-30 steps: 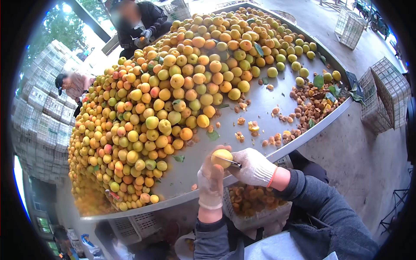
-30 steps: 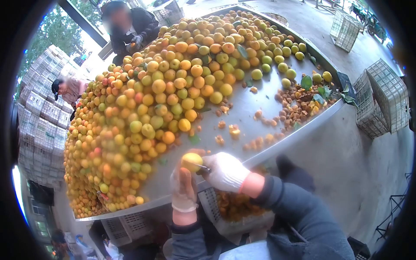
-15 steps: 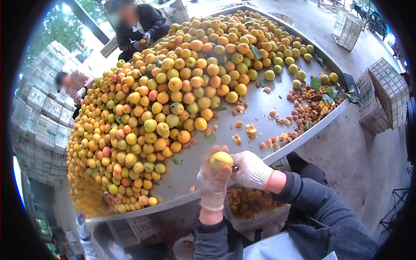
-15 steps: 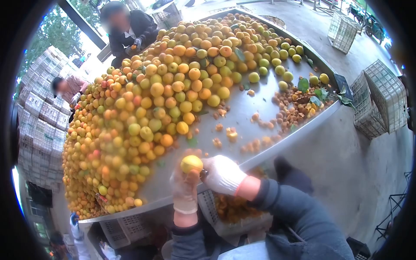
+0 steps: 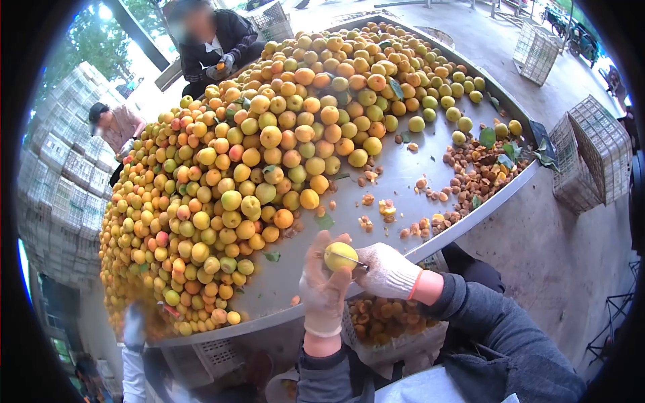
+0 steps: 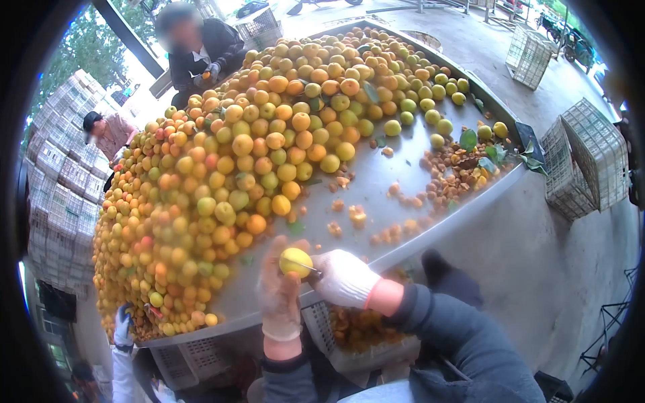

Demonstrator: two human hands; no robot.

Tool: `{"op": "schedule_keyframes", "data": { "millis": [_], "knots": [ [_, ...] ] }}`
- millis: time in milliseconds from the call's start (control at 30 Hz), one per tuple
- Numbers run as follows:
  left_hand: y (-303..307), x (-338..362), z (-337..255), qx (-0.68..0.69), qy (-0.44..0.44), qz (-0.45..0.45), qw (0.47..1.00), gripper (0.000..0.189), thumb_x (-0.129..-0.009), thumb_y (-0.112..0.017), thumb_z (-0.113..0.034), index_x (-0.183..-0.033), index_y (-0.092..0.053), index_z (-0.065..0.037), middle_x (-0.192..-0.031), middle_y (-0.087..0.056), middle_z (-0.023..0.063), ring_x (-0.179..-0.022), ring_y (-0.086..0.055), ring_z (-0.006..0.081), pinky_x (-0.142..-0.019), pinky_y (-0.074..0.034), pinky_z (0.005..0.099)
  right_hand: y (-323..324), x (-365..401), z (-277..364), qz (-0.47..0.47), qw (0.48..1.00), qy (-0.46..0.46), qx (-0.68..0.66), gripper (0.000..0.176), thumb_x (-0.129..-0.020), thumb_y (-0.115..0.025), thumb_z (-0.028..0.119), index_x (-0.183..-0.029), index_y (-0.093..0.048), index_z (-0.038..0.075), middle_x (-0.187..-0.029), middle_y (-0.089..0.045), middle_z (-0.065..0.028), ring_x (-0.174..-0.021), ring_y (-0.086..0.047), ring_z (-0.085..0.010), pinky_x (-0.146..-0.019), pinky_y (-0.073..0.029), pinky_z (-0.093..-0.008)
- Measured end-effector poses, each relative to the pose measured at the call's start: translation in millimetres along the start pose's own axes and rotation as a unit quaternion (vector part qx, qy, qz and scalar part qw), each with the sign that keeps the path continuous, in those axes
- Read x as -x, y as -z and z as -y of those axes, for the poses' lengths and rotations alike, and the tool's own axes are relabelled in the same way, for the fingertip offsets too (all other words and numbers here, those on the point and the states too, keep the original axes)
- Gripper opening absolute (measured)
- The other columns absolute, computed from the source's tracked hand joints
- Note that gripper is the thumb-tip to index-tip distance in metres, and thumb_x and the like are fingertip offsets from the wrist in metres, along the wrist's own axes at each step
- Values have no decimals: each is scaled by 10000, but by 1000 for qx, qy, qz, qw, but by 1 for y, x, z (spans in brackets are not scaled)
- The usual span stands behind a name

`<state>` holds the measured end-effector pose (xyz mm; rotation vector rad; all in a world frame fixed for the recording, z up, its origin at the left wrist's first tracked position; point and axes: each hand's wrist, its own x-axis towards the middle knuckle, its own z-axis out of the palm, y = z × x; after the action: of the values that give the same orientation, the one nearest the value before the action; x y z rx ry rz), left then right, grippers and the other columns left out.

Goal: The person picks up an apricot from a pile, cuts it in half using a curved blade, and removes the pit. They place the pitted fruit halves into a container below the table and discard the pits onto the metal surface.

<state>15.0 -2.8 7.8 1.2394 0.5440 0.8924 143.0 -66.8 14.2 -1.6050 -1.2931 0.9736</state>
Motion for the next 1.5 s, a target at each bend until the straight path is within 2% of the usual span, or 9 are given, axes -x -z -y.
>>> {"op": "schedule_keyframes", "data": {
  "millis": [167, 233, 367, 667, 767, 867, 1100, 1300, 1500],
  "knots": [
    [-3, 3, -10, 64, 94, -26, 993, 577, -765, -812, -237, -1233, -546, -30, -1132, -632, 94, -955, -612, 169, -857, -492, 262, -9, 3, -4, -70, 993, 46, 77, 172, -803, -600, 102, -946, -664, 30, -779, -663, -187, -699, -642, -368, -645, -507, -387],
    [-4, 5, -11, -236, -29, -8, 971, 544, -771, -808, -231, -1208, -562, -19, -1124, -639, 86, -937, -616, 155, -841, -501, 265, -7, 4, -6, -39, 996, 36, 65, 167, -807, -611, 117, -939, -664, 31, -773, -657, -194, -699, -642, -369, -645, -508, -390],
    [-3, 5, -11, -314, -52, -3, 948, 479, -791, -790, -208, -1174, -581, -10, -1095, -653, 92, -936, -631, 165, -829, -511, 275, -3, -2, -21, 118, 988, -14, -100, 166, -820, -613, 142, -931, -664, 29, -762, -650, -204, -701, -643, -365, -641, -509, -391],
    [-3, 2, -2, 160, 68, -64, 983, 529, -881, -689, -172, -1316, -440, -1, -1088, -629, 144, -980, -627, 206, -863, -519, 307, -11, 3, -3, -22, 989, 19, 145, 165, -838, -597, 150, -907, -675, 21, -744, -629, -227, -699, -627, -377, -643, -511, -392],
    [-6, 5, 1, 19, 20, -15, 1000, 494, -843, -716, -104, -1260, -479, 12, -1094, -631, 142, -985, -629, 185, -865, -523, 298, -1, 5, -3, 2, 992, -32, 119, 151, -835, -617, 110, -951, -653, 21, -815, -655, -192, -753, -648, -317, -690, -516, -368],
    [-6, 3, -9, -116, 44, 18, 992, 512, -780, -761, -46, -1220, -504, 5, -1083, -637, 141, -961, -637, 165, -844, -530, 288, 10, 5, -3, 173, 954, -8, -247, 283, -819, -670, 50, -1082, -573, 12, -984, -613, -82, -876, -589, -167, -781, -501, -317],
    [5, -4, -10, -105, 71, 53, 991, 474, -716, -777, 17, -1146, -580, -14, -1012, -628, 88, -880, -621, 127, -801, -539, 273, 23, 9, -4, 238, 943, -61, -224, 192, -827, -631, 83, -999, -679, 14, -905, -680, -100, -841, -629, -169, -782, -502, -299],
    [11, -7, -16, -216, 27, -39, 975, 537, -686, -839, -139, -1147, -595, -12, -991, -614, 47, -916, -596, 124, -775, -519, 273, 70, 12, 20, 41, 971, -162, -170, 236, -794, -626, 91, -1019, -673, 35, -796, -648, -27, -679, -595, -66, -571, -474, -225],
    [-5, -2, -7, -376, -69, 27, 924, 612, -717, -836, -276, -1207, -548, -51, -1061, -626, 115, -931, -628, 217, -825, -509, 338, 47, 4, 5, 41, 994, -12, -103, 497, -753, -771, 216, -1170, -580, 27, -1094, -640, -87, -1001, -590, -146, -865, -492, -307]
  ]
}}
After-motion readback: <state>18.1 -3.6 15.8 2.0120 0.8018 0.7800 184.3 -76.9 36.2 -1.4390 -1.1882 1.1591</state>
